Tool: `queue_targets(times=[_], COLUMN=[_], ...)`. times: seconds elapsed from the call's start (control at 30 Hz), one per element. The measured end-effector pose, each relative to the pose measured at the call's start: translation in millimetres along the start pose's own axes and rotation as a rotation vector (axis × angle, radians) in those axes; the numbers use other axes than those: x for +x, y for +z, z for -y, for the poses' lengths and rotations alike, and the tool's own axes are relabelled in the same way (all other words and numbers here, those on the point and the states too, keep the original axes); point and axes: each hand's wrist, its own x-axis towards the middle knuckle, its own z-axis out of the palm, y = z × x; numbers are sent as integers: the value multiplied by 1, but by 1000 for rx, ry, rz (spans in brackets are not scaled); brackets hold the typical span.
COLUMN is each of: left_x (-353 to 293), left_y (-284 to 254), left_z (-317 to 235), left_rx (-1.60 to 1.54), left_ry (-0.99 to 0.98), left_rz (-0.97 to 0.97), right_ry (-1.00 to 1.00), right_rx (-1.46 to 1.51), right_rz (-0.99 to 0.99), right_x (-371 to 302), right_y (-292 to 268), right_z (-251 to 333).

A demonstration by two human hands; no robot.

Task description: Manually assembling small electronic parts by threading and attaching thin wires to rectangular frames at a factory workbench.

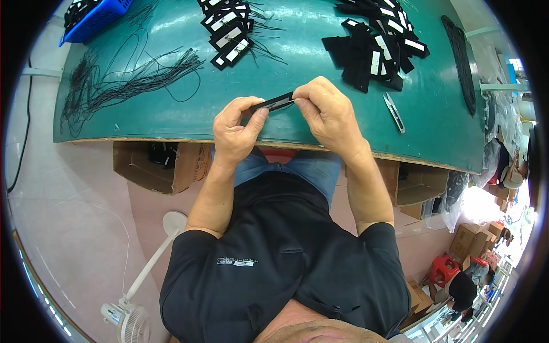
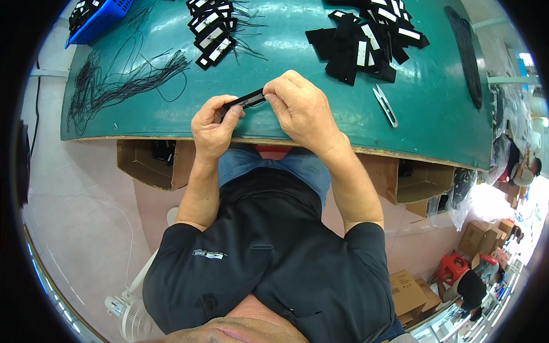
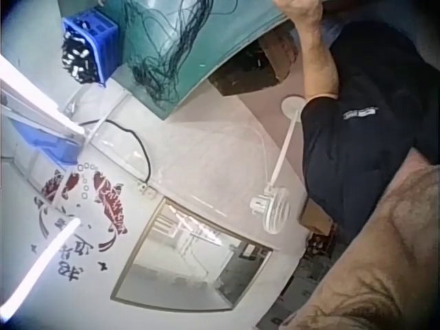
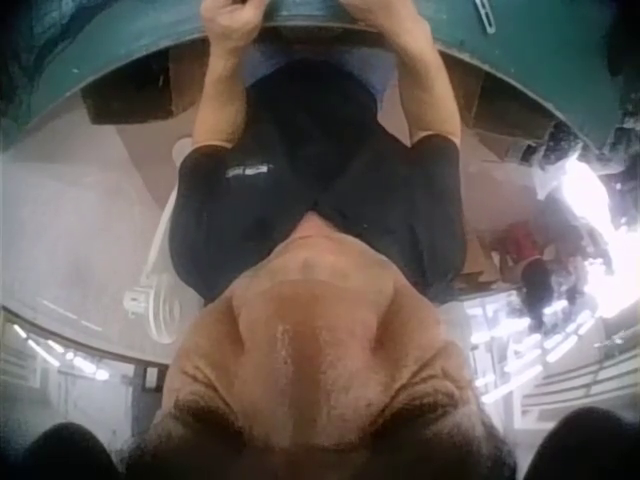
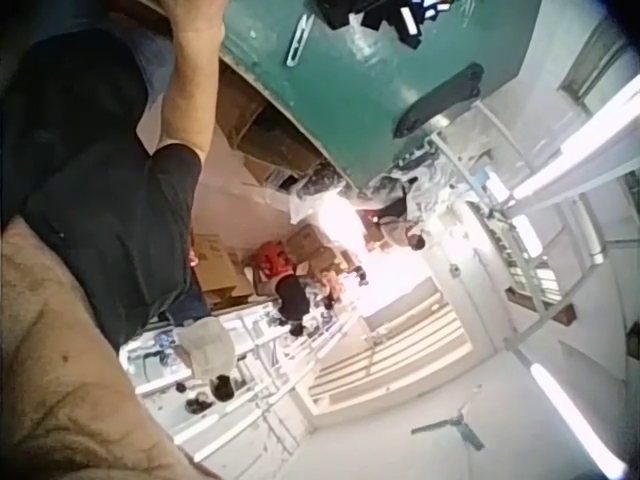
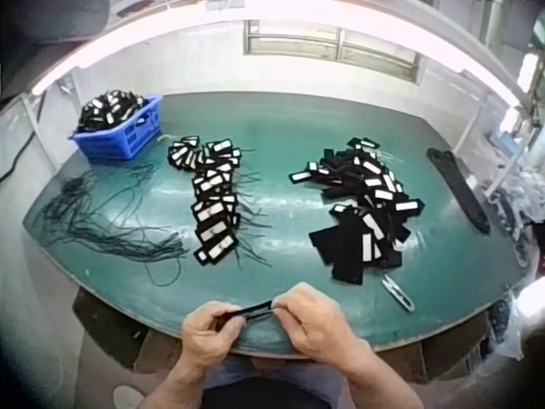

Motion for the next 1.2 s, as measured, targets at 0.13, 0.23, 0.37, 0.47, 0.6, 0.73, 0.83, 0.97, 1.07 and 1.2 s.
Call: queue_targets(times=[0.13, 0.23, 0.37, 0.47, 0.6, 0.73, 0.83, 0.97, 1.07, 1.2], left_x=[1, 4, 8, 8, 9, 9, 9, 8, 7, 1], left_y=[0, 3, 5, 5, 5, 5, 5, 5, 6, 4], left_z=[-2, -8, -16, -16, -16, -16, -14, -11, -3, -1], left_rx=[5, 52, 120, 146, 160, 172, 175, 182, 134, -247], left_ry=[6, 43, 89, 103, 110, 125, 130, 84, 132, -82], left_rz=[7, -9, 6, 18, 22, 25, 19, 33, -81, -227], right_ry=[-5, -2, -6, -30, -50, -33, 69, -193, -217, -227], right_rx=[-18, -34, -45, -42, -46, -56, -5, -238, -357, -282], right_rz=[19, 34, 56, 59, 70, 93, 66, 56, 225, 112], right_x=[2, 6, 13, 14, 15, 15, 15, 12, 8, 19], right_y=[0, -3, -5, -5, -1, 2, 7, 17, 28, 16], right_z=[-1, 1, 2, 3, 3, 2, 3, -1, 9, 21])
